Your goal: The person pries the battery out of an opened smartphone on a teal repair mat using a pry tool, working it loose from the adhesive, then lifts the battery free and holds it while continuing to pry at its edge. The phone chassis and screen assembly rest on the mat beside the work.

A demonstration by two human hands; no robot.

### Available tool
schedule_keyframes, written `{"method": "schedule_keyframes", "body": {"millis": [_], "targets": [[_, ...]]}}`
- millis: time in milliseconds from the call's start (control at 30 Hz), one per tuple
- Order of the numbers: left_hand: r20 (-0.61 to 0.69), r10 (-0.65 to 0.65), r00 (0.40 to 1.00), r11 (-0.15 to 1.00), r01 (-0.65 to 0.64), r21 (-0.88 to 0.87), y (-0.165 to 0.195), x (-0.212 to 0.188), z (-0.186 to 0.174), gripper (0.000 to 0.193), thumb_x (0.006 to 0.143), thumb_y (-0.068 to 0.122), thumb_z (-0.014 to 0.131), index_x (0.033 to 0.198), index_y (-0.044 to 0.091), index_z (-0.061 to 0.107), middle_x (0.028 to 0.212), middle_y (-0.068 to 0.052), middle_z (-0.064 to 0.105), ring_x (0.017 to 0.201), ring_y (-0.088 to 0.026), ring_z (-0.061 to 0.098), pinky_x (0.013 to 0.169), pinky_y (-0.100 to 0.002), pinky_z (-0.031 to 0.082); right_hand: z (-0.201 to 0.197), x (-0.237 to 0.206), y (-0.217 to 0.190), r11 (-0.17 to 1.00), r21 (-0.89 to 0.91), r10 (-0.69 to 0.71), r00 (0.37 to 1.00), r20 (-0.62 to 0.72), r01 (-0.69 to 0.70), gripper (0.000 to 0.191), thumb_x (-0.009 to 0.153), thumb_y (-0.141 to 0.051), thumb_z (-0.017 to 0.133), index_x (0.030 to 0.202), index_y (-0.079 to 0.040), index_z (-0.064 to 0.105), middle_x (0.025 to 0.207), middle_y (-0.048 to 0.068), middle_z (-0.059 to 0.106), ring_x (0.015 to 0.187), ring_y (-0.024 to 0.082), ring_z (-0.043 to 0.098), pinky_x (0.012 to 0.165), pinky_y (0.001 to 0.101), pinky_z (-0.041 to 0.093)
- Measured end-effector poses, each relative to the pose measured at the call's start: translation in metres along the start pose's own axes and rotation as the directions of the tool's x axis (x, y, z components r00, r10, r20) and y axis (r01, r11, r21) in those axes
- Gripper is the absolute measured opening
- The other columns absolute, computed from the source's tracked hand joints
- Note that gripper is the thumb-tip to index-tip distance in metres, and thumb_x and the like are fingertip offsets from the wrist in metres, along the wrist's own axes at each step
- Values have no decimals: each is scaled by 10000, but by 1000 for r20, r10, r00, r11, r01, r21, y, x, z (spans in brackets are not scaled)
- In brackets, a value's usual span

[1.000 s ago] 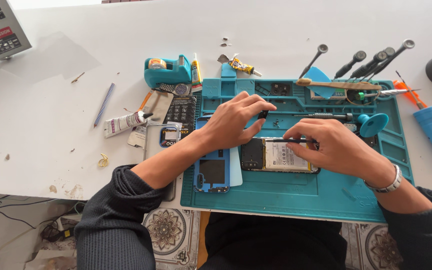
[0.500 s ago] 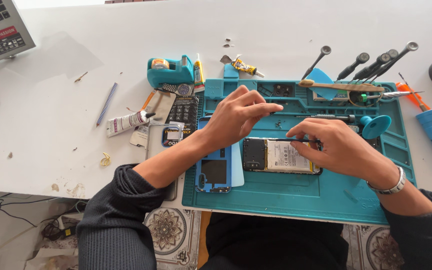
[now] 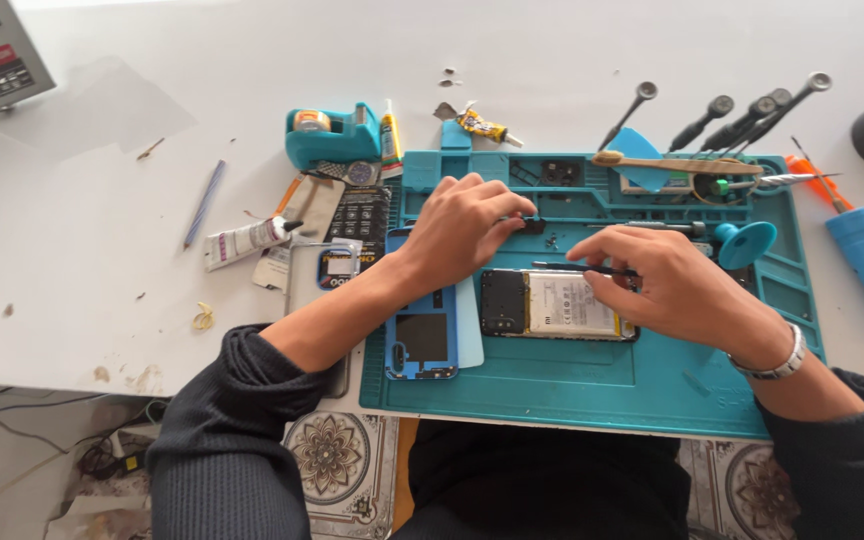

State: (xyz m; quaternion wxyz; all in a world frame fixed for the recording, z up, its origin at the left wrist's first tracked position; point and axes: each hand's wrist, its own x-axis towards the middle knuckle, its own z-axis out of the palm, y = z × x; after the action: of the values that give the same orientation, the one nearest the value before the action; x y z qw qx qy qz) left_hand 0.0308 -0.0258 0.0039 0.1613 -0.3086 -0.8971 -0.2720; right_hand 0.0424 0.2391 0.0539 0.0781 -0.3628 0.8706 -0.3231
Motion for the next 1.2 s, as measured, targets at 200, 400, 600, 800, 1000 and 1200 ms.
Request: {"method": "schedule_keyframes", "body": {"millis": [200, 400, 600, 800, 1000, 1200], "targets": [[-83, -71, 994, 997, 69, -36, 1, 2, 2, 187, 1019, 198, 619, 1036, 96, 775, 867, -41, 732, 762, -239, 653, 732, -395, 433, -2, -1, 1, 999, -30, 25, 999, 41, -24, 301, 867, -235, 680, 1113, -68, 725, 849, 73, 728, 729, 181, 705, 662, 327, 568], [-33, -152, 988, 988, 151, -39, 6, 4, -2, 217, 1027, 231, 625, 985, 74, 769, 799, -73, 704, 714, -279, 646, 698, -409, 445, -1, -1, -12, 973, -212, 138, 961, 241, -87, 810, 583, -539, 915, 1213, -85, 685, 1077, 94, 617, 770, 285, 684, 686, 406, 549], [-92, -101, 991, 991, 93, -95, 10, 5, -4, 218, 1010, 238, 613, 972, 84, 763, 812, -51, 698, 722, -251, 652, 696, -416, 463, 0, 0, -13, 931, -330, 233, 949, 213, -155, 782, 626, -535, 896, 1219, -76, 671, 1099, 69, 612, 832, 306, 696, 748, 422, 555], [-33, -101, 994, 985, 95, -142, 12, 7, -4, 219, 987, 283, 656, 968, 99, 772, 820, -60, 704, 740, -228, 667, 753, -404, 499, 0, -2, -11, 949, -311, 120, 975, 188, -57, 785, 573, -464, 875, 1203, -37, 685, 1216, 93, 610, 780, 327, 693, 722, 432, 553], [97, 269, 958, 950, -247, -188, 19, 4, -3, 324, 941, 384, 710, 1066, 88, 753, 902, -48, 729, 873, -261, 673, 805, -433, 527, -4, -4, -15, 928, -372, 100, 971, 217, -13, 753, 539, -432, 860, 1140, -15, 682, 1081, 80, 633, 822, 288, 700, 712, 399, 562], [225, 238, 945, 945, -173, -276, 18, 4, -10, 435, 915, 477, 727, 1122, 94, 736, 943, -42, 722, 893, -255, 667, 782, -403, 526, -7, -4, -18, 944, -326, 1, 987, 163, 52, 747, 488, -383, 846, 1097, 11, 669, 1066, 89, 634, 782, 270, 696, 625, 380, 559]]}}
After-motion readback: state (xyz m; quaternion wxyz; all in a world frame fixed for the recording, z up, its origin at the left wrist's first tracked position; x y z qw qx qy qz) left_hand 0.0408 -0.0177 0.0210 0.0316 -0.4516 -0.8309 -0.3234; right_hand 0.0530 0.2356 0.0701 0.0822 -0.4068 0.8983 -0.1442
